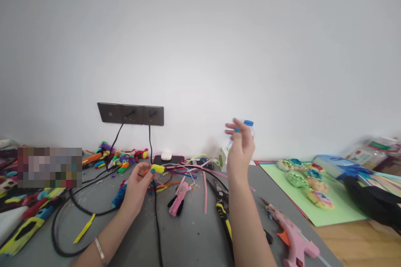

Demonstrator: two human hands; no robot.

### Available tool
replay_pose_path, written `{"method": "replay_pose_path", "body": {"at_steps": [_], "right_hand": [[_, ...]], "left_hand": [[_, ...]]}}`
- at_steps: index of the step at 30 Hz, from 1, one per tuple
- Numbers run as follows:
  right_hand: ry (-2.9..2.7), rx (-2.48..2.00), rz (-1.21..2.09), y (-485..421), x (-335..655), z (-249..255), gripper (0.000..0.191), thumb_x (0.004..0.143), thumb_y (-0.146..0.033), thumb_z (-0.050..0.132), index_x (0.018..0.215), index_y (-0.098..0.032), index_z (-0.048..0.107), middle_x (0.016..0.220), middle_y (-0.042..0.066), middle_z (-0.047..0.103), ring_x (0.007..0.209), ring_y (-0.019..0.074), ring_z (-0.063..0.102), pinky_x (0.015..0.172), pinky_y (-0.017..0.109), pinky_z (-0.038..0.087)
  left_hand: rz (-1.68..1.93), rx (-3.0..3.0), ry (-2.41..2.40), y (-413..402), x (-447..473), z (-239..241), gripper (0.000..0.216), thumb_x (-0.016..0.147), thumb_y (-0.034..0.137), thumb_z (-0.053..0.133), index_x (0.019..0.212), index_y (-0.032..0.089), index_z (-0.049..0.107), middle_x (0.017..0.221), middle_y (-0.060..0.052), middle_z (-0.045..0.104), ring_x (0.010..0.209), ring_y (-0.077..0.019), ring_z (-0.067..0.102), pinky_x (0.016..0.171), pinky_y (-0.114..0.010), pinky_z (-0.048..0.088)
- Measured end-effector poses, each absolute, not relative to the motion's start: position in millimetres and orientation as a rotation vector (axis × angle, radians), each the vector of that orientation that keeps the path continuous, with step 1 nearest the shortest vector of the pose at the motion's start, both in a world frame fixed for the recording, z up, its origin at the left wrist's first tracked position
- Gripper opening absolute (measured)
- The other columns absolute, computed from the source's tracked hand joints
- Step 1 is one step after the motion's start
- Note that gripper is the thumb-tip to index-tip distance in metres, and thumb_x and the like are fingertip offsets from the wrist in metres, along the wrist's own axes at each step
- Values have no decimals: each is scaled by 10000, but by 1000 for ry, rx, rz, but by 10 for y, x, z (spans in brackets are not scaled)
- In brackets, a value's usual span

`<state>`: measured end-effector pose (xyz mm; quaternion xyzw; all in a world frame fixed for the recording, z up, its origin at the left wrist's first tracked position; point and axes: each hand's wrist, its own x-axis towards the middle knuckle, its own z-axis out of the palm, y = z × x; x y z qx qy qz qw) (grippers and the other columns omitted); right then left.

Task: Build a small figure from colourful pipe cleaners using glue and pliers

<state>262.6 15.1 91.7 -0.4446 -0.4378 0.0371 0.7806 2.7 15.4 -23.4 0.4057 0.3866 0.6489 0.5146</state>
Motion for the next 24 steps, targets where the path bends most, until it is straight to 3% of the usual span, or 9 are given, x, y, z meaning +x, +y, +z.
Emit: {"method": "replay_pose_path", "body": {"at_steps": [5, 10, 18, 24], "right_hand": [[-1594, -1157, 659, 225, 2338, 790, 320, 874, -380, 484, 1044, -176, 664, 949, 78, 716, 880, 200, 643, 813, 347, 478], [-1913, -1042, 1138, 248, 1934, 596, 373, 872, -463, 529, 1010, -159, 696, 957, 83, 725, 942, 234, 651, 866, 361, 489], [-1973, -1035, 1398, 254, 1907, 506, 270, 770, -296, 650, 998, -161, 703, 941, 55, 728, 858, 194, 657, 779, 293, 499], [-1941, -1121, 1335, 258, 1895, 515, 140, 729, -256, 651, 795, -144, 703, 680, 12, 684, 625, 132, 603, 612, 236, 461]], "left_hand": [[1488, 977, 838, 111, 64, -230, 296, 641, 300, 781, 844, 197, 592, 863, -6, 609, 792, -153, 603, 698, -261, 515], [1460, 988, 802, 89, 69, -200, 301, 633, 297, 794, 841, 190, 604, 873, -23, 639, 803, -160, 609, 675, -247, 501], [1506, 779, 780, 64, 79, -19, 378, 534, 333, 856, 795, 179, 629, 782, -1, 653, 725, -136, 612, 659, -237, 506], [1510, 687, 717, 69, 67, -30, 363, 532, 302, 867, 784, 178, 637, 744, 15, 638, 704, -121, 612, 673, -237, 517]]}}
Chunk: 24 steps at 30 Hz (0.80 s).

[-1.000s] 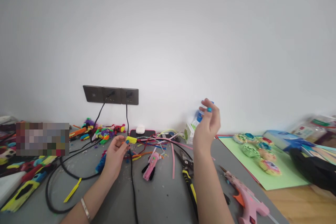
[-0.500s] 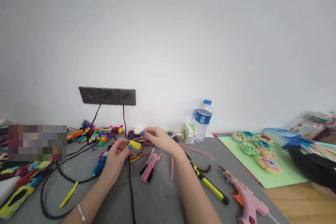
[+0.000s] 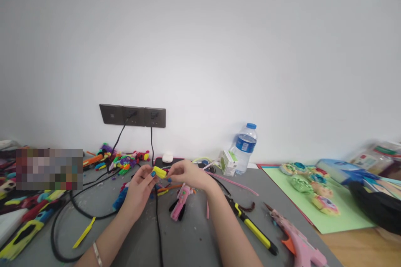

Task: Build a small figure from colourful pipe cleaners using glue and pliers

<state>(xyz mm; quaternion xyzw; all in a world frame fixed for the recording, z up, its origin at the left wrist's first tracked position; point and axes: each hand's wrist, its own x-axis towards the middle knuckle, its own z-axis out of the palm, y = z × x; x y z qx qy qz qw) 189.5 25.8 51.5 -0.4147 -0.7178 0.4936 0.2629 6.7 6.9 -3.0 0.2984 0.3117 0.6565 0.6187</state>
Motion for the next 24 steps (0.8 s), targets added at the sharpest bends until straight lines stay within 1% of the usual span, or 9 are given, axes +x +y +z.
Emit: {"method": "replay_pose_path", "body": {"at_steps": [2, 6, 10, 15, 17, 19, 20, 22, 24], "right_hand": [[-1875, -1142, 1254, 288, 1914, 502, 156, 736, -285, 649, 781, -141, 688, 635, 10, 670, 597, 131, 593, 598, 241, 456], [-1678, -1202, 1027, 362, 2056, 503, 240, 738, -379, 646, 787, -144, 658, 652, 34, 685, 590, 149, 596, 607, 273, 462], [-1487, -1281, 691, 389, 2306, 577, 310, 746, -484, 611, 758, -174, 607, 682, 50, 684, 665, 186, 620, 666, 308, 474], [-1391, -1453, 326, 354, 2634, 638, 407, 843, -527, 447, 680, -186, 598, 713, 69, 654, 741, 218, 605, 712, 336, 447], [-1407, -1507, 292, 341, 2732, 617, 376, 864, -477, 405, 742, -184, 607, 762, 71, 654, 744, 218, 603, 706, 345, 450], [-1445, -1559, 292, 328, 2786, 583, 275, 841, -384, 436, 912, -183, 610, 874, 75, 654, 749, 205, 606, 716, 356, 465], [-1469, -1585, 299, 317, 2791, 568, 286, 817, -339, 465, 1022, -188, 597, 937, 82, 649, 783, 204, 613, 744, 369, 472], [-1526, -1610, 339, 285, 2749, 562, 419, 780, -284, 519, 1191, -207, 548, 1050, 100, 634, 916, 218, 616, 834, 404, 467], [-1614, -1574, 457, 241, 2636, 592, 433, 792, -295, 537, 1216, -212, 555, 1117, 111, 633, 1034, 236, 594, 902, 422, 448]], "left_hand": [[1521, 646, 713, 87, 52, -51, 369, 524, 292, 871, 790, 181, 640, 757, 18, 634, 714, -120, 612, 687, -244, 522], [1555, 569, 723, 142, 14, -108, 383, 505, 274, 874, 791, 192, 632, 774, 28, 624, 714, -117, 612, 717, -264, 526], [1554, 545, 724, 180, -5, -148, 396, 520, 280, 865, 820, 204, 618, 727, 39, 609, 687, -118, 616, 718, -274, 527], [1520, 531, 733, 162, 10, -133, 436, 484, 287, 886, 816, 193, 621, 769, 27, 621, 691, -111, 615, 679, -247, 522], [1512, 566, 744, 145, 25, -117, 429, 486, 294, 887, 812, 185, 630, 758, 22, 616, 694, -118, 617, 662, -245, 520], [1506, 620, 752, 128, 43, -99, 425, 488, 304, 887, 807, 178, 637, 747, 19, 615, 695, -124, 613, 647, -243, 516], [1501, 650, 755, 121, 53, -91, 424, 488, 309, 887, 805, 177, 637, 752, 16, 620, 697, -126, 610, 641, -241, 513], [1487, 699, 758, 108, 70, -80, 423, 490, 317, 884, 801, 179, 632, 769, 9, 634, 698, -129, 602, 626, -238, 504], [1470, 742, 762, 97, 82, -76, 414, 498, 316, 877, 800, 181, 628, 792, 0, 646, 709, -135, 599, 619, -237, 494]]}}
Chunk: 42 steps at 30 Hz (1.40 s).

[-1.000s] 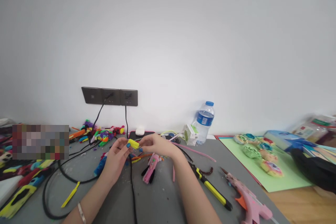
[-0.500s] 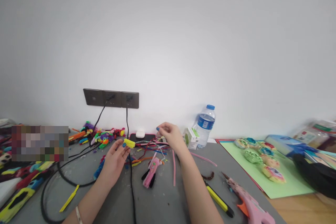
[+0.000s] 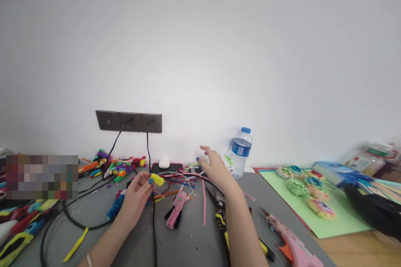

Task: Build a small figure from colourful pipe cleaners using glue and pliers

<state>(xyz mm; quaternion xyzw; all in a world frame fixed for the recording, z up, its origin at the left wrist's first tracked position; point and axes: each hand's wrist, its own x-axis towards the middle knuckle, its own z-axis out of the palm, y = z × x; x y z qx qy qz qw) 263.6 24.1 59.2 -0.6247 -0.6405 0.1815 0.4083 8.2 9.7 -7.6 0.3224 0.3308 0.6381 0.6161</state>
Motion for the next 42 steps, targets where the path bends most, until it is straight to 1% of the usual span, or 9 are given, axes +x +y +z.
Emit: {"method": "replay_pose_path", "body": {"at_steps": [4, 6, 8, 11, 14, 19, 26, 33, 42], "right_hand": [[-1896, -1324, 876, 172, 2294, 690, 317, 867, -389, 486, 1032, -188, 669, 1050, 81, 689, 992, 240, 617, 913, 397, 453], [-1987, -1241, 1005, 165, 2133, 696, 381, 907, -427, 418, 836, -176, 697, 896, 65, 709, 925, 235, 629, 899, 381, 455], [-1984, -1249, 1020, 167, 2012, 667, 380, 913, -418, 417, 761, -175, 666, 806, 48, 691, 844, 214, 622, 844, 357, 467], [-1932, -1250, 1042, 159, 1906, 610, 212, 875, -365, 521, 956, -193, 615, 876, 21, 671, 836, 184, 605, 782, 320, 474], [-1936, -1152, 1256, 139, 1864, 595, 265, 858, -352, 578, 1078, -206, 583, 952, 32, 676, 881, 178, 621, 759, 294, 484], [-1966, -1132, 1288, 159, 1856, 588, 206, 835, -306, 611, 989, -174, 646, 924, 47, 694, 828, 171, 636, 724, 281, 487], [-2001, -1104, 1249, 189, 1853, 554, 221, 819, -304, 624, 986, -164, 658, 911, 47, 691, 785, 159, 618, 688, 268, 479], [-2049, -1080, 1235, 147, 1862, 609, 303, 822, -447, 638, 960, -178, 661, 852, 32, 676, 751, 154, 594, 635, 248, 447], [-2027, -1128, 1187, 159, 1840, 571, 149, 835, -310, 610, 900, -179, 640, 787, 9, 645, 669, 127, 543, 591, 234, 408]], "left_hand": [[1463, 824, 769, 78, 93, -80, 385, 515, 295, 863, 801, 178, 634, 820, -10, 644, 760, -149, 595, 646, -239, 485], [1461, 866, 772, 70, 93, -82, 365, 534, 291, 853, 802, 174, 635, 824, -18, 641, 781, -158, 594, 669, -247, 483], [1454, 898, 774, 67, 93, -89, 353, 554, 296, 842, 812, 175, 633, 830, -24, 640, 783, -164, 596, 673, -253, 481], [1453, 927, 769, 72, 89, -113, 356, 570, 311, 835, 829, 180, 629, 839, -27, 639, 786, -170, 599, 672, -254, 477], [1449, 964, 763, 86, 82, -152, 347, 590, 316, 830, 833, 182, 623, 840, -31, 643, 812, -178, 605, 700, -257, 475], [1452, 1017, 758, 101, 75, -206, 316, 642, 315, 804, 862, 187, 617, 873, -40, 654, 827, -177, 610, 711, -255, 480], [1436, 1074, 760, 99, 72, -240, 287, 665, 307, 782, 874, 203, 615, 875, -36, 658, 859, -193, 624, 736, -269, 485], [1431, 1078, 746, 90, 71, -244, 262, 687, 292, 762, 883, 212, 610, 895, -32, 658, 874, -195, 626, 756, -278, 481], [1446, 1093, 685, 111, 86, -265, 239, 712, 242, 735, 907, 208, 601, 931, -44, 668, 917, -190, 631, 806, -283, 476]]}}
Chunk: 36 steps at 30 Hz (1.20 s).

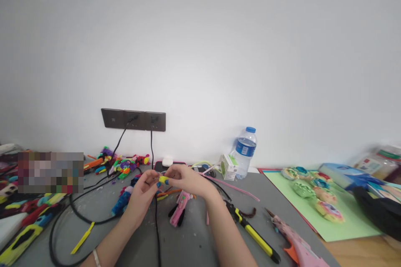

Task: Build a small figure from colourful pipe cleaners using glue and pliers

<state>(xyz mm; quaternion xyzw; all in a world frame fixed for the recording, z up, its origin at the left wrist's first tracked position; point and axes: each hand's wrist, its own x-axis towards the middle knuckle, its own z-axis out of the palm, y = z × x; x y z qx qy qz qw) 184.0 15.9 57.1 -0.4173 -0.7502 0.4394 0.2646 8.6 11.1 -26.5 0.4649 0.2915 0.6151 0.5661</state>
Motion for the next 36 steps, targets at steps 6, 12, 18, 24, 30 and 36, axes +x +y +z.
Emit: {"method": "replay_pose_path", "body": {"at_steps": [6, 12, 18, 24, 30, 36], "right_hand": [[-2026, -1172, 1127, 157, 1786, 563, 92, 816, -239, 591, 878, -177, 617, 789, 2, 627, 676, 124, 540, 584, 226, 406], [-2124, -1187, 950, 109, 1735, 580, 133, 780, -127, 533, 891, -181, 584, 827, -4, 624, 705, 127, 552, 618, 230, 403], [-2159, -1203, 848, 80, 1691, 569, 164, 766, -114, 520, 904, -197, 557, 892, 10, 636, 765, 149, 579, 665, 247, 420], [-2170, -1170, 805, 71, 1692, 595, 195, 745, -90, 533, 908, -193, 555, 894, 12, 629, 796, 158, 584, 698, 260, 435], [-2123, -1138, 908, 96, 1799, 639, 316, 735, -55, 550, 1016, -190, 597, 1019, 43, 653, 851, 162, 606, 756, 279, 472], [-2106, -1110, 891, 151, 1858, 628, 295, 716, -25, 517, 936, -175, 643, 914, 29, 673, 784, 148, 599, 715, 260, 469]], "left_hand": [[1463, 1117, 678, 134, 83, -257, 276, 678, 225, 746, 913, 202, 602, 919, -48, 667, 887, -185, 635, 810, -291, 480], [1470, 1122, 742, 119, 69, -230, 322, 639, 235, 764, 908, 195, 592, 897, -44, 656, 878, -191, 635, 788, -298, 496], [1462, 1111, 755, 118, 74, -225, 336, 636, 214, 750, 922, 202, 575, 908, -38, 649, 886, -187, 632, 738, -277, 502], [1485, 1129, 763, 115, 75, -209, 334, 625, 203, 749, 908, 198, 571, 887, -27, 638, 879, -183, 633, 766, -287, 502], [1526, 1144, 790, 111, 67, -185, 315, 647, 214, 736, 915, 197, 570, 895, -29, 646, 869, -168, 628, 786, -281, 495], [1507, 1167, 794, 110, 65, -202, 314, 651, 256, 738, 905, 198, 564, 890, -39, 637, 856, -183, 631, 748, -294, 511]]}}
